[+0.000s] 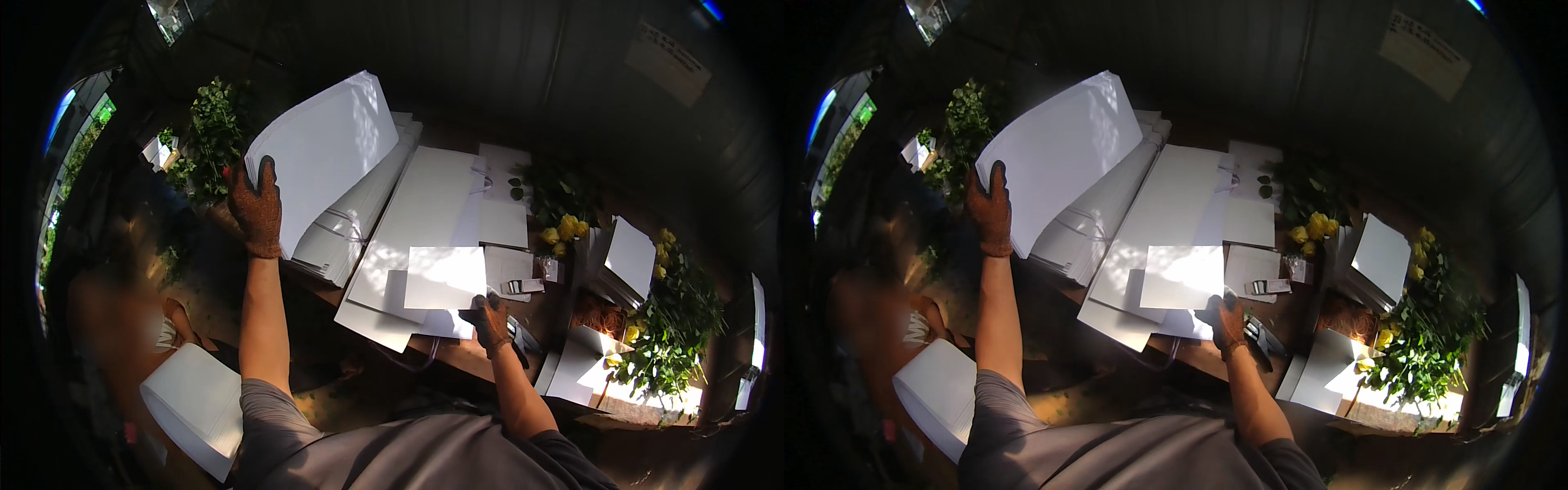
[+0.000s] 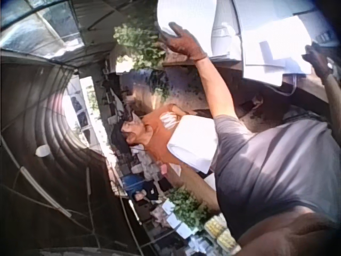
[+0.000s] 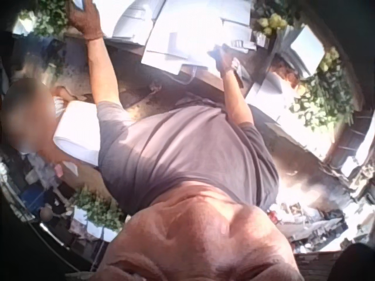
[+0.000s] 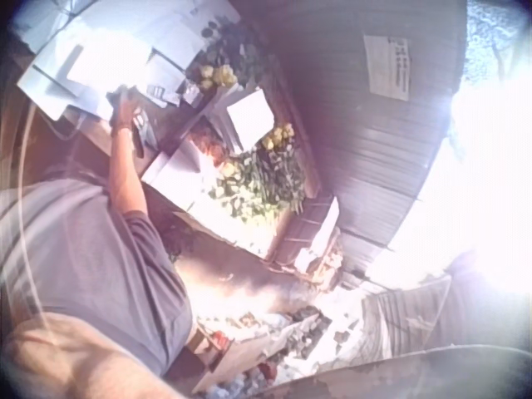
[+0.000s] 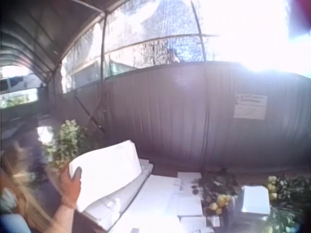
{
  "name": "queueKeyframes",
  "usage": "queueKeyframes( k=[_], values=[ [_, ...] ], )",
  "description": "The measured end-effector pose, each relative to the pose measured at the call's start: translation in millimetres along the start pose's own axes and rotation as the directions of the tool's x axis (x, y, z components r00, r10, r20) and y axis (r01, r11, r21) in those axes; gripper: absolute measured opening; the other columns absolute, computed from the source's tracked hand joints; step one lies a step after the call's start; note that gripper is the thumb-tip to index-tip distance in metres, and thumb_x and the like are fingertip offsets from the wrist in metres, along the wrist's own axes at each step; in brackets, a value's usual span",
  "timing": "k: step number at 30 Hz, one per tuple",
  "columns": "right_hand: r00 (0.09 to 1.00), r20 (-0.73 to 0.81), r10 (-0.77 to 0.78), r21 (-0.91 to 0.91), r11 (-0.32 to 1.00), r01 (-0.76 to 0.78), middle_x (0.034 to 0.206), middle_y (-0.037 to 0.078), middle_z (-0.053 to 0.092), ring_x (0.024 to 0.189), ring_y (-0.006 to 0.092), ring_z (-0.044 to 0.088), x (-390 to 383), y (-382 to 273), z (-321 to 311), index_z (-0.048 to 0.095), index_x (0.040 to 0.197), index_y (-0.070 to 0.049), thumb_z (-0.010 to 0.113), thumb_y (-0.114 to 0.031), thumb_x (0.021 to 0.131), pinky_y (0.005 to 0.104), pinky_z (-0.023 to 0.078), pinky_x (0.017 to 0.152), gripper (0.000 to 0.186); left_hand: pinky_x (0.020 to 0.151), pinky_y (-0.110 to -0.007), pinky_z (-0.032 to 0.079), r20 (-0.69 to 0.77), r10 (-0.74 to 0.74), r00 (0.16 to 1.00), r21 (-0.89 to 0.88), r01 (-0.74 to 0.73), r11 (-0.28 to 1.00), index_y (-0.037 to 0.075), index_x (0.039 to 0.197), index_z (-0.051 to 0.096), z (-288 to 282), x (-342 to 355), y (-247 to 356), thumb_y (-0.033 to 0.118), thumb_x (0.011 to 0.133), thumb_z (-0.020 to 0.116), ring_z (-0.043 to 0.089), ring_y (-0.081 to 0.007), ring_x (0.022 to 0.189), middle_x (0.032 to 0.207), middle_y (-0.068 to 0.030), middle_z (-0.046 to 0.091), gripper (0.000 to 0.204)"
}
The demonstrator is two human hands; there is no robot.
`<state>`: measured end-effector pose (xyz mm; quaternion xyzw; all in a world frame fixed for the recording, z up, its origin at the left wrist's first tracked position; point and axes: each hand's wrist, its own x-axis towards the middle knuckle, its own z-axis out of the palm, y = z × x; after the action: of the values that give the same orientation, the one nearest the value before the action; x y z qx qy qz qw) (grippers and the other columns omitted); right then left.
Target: The person wraps bunches of yellow roses in white paper and secures them with a stapler. The person repeatedly picks up roses, places them on paper, folds the paper around the stems, and staples the bundle before moving to the next bunch.
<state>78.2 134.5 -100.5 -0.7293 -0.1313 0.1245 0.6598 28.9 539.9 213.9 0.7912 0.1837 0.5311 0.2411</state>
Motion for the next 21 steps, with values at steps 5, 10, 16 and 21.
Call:
queueKeyframes(
  k=[5, 10, 16, 21],
  values=[
    [0.980, -0.074, 0.186, 0.323, 0.934, -0.153, 0.109, 0.017, 0.062, 0.086, 0.0266, 0.069, 2, -2, 12, 0.050, 0.124, 0.005, 0.054, -0.013, 0.095, 0.0367, 0.063, 0.073, 0.034, 0.083, -0.040, 0.052, 0.619, 0.572, 0.537, 0.105, -0.779, 0.618, 0.015, 0.117, 0.069, -8, -33, 0, 0.008, 0.067, 0.077, 0.061, -0.0264, 0.102, 0.115, -0.0054, 0.064, 0.051],
    [0.990, 0.092, 0.105, 0.237, 0.963, -0.124, 0.120, 0.019, 0.060, 0.097, 0.0265, 0.067, -2, -63, 52, 0.041, 0.140, 0.004, 0.055, -0.016, 0.098, 0.0363, 0.062, 0.078, 0.048, 0.090, -0.041, 0.047, 0.815, 0.242, 0.527, 0.146, -0.590, 0.794, 0.029, 0.131, 0.062, -6, -134, -138, 0.013, 0.070, 0.077, 0.057, -0.0244, 0.109, 0.117, -0.0028, 0.061, 0.065],
    [0.972, 0.147, 0.182, -0.099, 0.981, -0.169, 0.103, 0.015, 0.069, 0.094, 0.0212, 0.066, -12, -18, 73, 0.057, 0.126, -0.001, 0.058, -0.022, 0.094, 0.0329, 0.052, 0.086, 0.039, 0.097, -0.044, 0.044, 0.804, -0.018, 0.594, 0.397, -0.514, 0.760, 0.023, 0.134, 0.058, 6, -165, -177, 0.016, 0.072, 0.078, 0.054, -0.0287, 0.117, 0.126, -0.0077, 0.058, 0.066],
    [0.954, 0.164, 0.250, 0.012, 0.967, -0.255, 0.113, 0.018, 0.063, 0.096, 0.0252, 0.066, -16, 19, 47, 0.044, 0.135, 0.012, 0.064, -0.021, 0.094, 0.0359, 0.057, 0.082, 0.057, 0.110, -0.046, 0.036, 0.895, 0.054, 0.443, 0.147, -0.407, 0.901, 0.011, 0.141, 0.049, 21, -200, -111, 0.044, 0.083, 0.071, 0.044, -0.0314, 0.131, 0.139, -0.0126, 0.049, 0.070]
  ],
)
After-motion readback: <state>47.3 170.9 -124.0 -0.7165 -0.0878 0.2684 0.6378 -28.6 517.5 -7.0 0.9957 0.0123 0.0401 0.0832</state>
